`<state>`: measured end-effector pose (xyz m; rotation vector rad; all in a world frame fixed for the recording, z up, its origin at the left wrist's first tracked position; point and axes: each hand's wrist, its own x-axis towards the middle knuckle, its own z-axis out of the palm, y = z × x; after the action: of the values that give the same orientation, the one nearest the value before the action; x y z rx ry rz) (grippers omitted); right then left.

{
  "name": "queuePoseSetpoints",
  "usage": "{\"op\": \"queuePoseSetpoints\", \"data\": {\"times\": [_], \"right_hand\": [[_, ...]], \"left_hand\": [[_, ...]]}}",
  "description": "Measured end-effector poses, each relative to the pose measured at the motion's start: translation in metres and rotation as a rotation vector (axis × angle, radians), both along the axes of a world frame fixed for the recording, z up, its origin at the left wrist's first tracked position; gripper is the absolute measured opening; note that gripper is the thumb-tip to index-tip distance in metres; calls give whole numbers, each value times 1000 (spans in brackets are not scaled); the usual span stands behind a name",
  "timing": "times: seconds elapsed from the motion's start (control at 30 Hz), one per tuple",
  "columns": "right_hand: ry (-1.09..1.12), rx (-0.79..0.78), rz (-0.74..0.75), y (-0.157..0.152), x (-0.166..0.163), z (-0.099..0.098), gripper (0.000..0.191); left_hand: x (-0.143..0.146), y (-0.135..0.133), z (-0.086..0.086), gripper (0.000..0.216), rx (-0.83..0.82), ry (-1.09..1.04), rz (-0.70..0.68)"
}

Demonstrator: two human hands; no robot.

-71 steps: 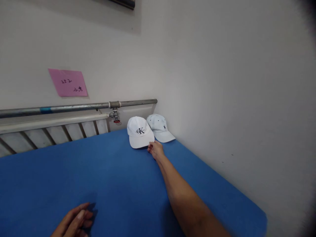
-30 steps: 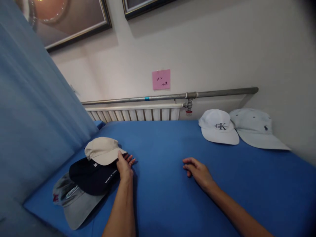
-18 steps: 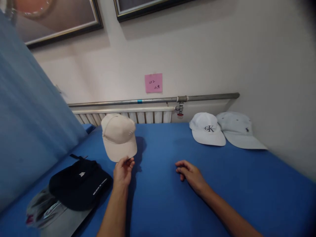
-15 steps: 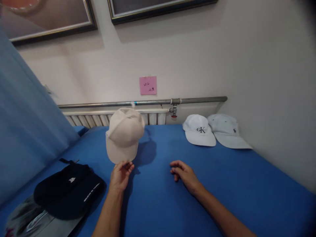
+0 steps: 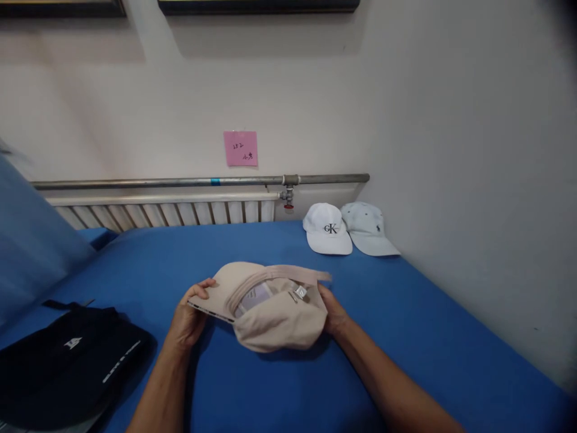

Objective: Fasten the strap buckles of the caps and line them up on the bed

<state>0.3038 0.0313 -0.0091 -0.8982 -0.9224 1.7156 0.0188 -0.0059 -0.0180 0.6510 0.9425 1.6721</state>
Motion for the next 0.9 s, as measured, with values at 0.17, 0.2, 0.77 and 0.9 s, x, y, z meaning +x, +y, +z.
{"op": "queuePoseSetpoints", "data": {"times": [0.17, 0.2, 0.77, 0.9], "right_hand": [[-49, 110, 39, 1, 5, -4, 63], [-98, 146, 84, -2, 4, -5, 62], [-676, 840, 238, -35, -2, 3, 23], [-671, 889, 86, -39, -5, -3, 20]], "left_hand": [[3, 6, 3, 14, -56, 14, -31], [6, 8, 3, 14, -81, 17, -17], [18, 8, 3, 43, -123, 157, 50], [19, 3, 6, 39, -62, 394, -8]]}}
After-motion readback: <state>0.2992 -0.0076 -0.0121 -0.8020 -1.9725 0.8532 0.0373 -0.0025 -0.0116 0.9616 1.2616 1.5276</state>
